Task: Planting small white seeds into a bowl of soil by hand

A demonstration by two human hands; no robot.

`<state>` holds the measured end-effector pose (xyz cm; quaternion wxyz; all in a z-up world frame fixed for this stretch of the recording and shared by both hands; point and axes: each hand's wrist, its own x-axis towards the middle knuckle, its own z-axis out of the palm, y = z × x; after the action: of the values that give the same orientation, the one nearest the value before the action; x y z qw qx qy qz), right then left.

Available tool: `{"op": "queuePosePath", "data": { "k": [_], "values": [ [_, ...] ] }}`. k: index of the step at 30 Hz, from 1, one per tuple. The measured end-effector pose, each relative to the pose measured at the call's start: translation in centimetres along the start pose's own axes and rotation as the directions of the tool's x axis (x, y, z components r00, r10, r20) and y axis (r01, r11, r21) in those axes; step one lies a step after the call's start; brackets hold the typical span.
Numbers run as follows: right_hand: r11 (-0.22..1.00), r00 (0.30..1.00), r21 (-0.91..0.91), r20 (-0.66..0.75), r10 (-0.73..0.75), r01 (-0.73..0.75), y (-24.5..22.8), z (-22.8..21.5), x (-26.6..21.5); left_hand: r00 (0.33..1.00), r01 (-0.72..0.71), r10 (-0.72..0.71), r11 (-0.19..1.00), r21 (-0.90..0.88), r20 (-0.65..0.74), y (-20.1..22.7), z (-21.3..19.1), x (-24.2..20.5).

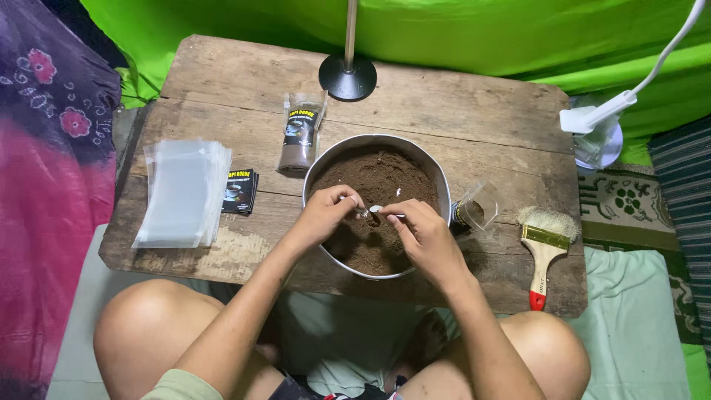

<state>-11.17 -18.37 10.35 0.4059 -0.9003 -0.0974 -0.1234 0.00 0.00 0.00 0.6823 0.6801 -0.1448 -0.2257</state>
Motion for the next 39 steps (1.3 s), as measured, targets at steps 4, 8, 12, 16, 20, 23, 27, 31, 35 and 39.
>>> {"op": "queuePosePath", "data": {
  "k": [4,8,12,16,20,23,27,31,35,39],
  "values": [
    [1.000,1.000,-0.019,0.022,-0.016,0.016,0.7,0.1,-0.4,0.999,-0.048,0.048,0.998,0.034,-0.001,-0.1,-0.3,0.0],
    [0.996,0.999,-0.090,0.042,0.014,-0.010,1.7,-0.1,-0.6,0.999,-0.045,0.045,0.999,-0.009,-0.009,-1.0,-0.7,0.4],
    [0.993,0.994,-0.116,0.099,0.043,-0.031,2.1,-0.1,-1.0,0.999,-0.038,0.037,0.999,-0.018,-0.021,-1.0,-0.7,0.7],
    [0.996,0.995,-0.061,0.073,0.071,-0.066,2.7,0.5,-1.5,0.999,-0.037,0.037,0.999,-0.001,-0.038,-1.3,-0.7,1.0],
    [0.997,0.996,0.001,0.043,0.080,-0.080,2.2,0.2,-1.0,0.998,-0.035,0.036,0.999,0.013,-0.060,-1.2,-0.8,1.1],
    [0.995,0.995,0.046,0.045,0.086,-0.088,1.7,0.4,-1.0,0.999,-0.024,0.025,1.000,0.011,-0.046,-0.9,-0.5,0.5],
    [0.991,0.996,0.104,0.036,0.086,-0.090,1.0,0.4,-0.7,0.997,-0.067,0.068,0.997,0.043,-0.024,-0.3,-0.5,0.5],
    [0.992,0.997,0.098,0.028,0.079,-0.081,1.4,0.2,-0.5,0.998,-0.060,0.060,0.997,0.052,-0.008,-0.4,-0.5,0.2],
    [0.993,0.998,0.103,0.008,0.062,-0.063,1.8,0.1,-0.3,0.997,-0.069,0.071,0.995,0.078,-0.022,-0.2,-0.5,0.2],
    [0.993,0.998,0.091,0.005,0.070,-0.070,1.3,-0.2,-0.2,0.998,-0.043,0.044,0.999,0.033,-0.036,1.0,-0.4,-0.1]
  ]
}}
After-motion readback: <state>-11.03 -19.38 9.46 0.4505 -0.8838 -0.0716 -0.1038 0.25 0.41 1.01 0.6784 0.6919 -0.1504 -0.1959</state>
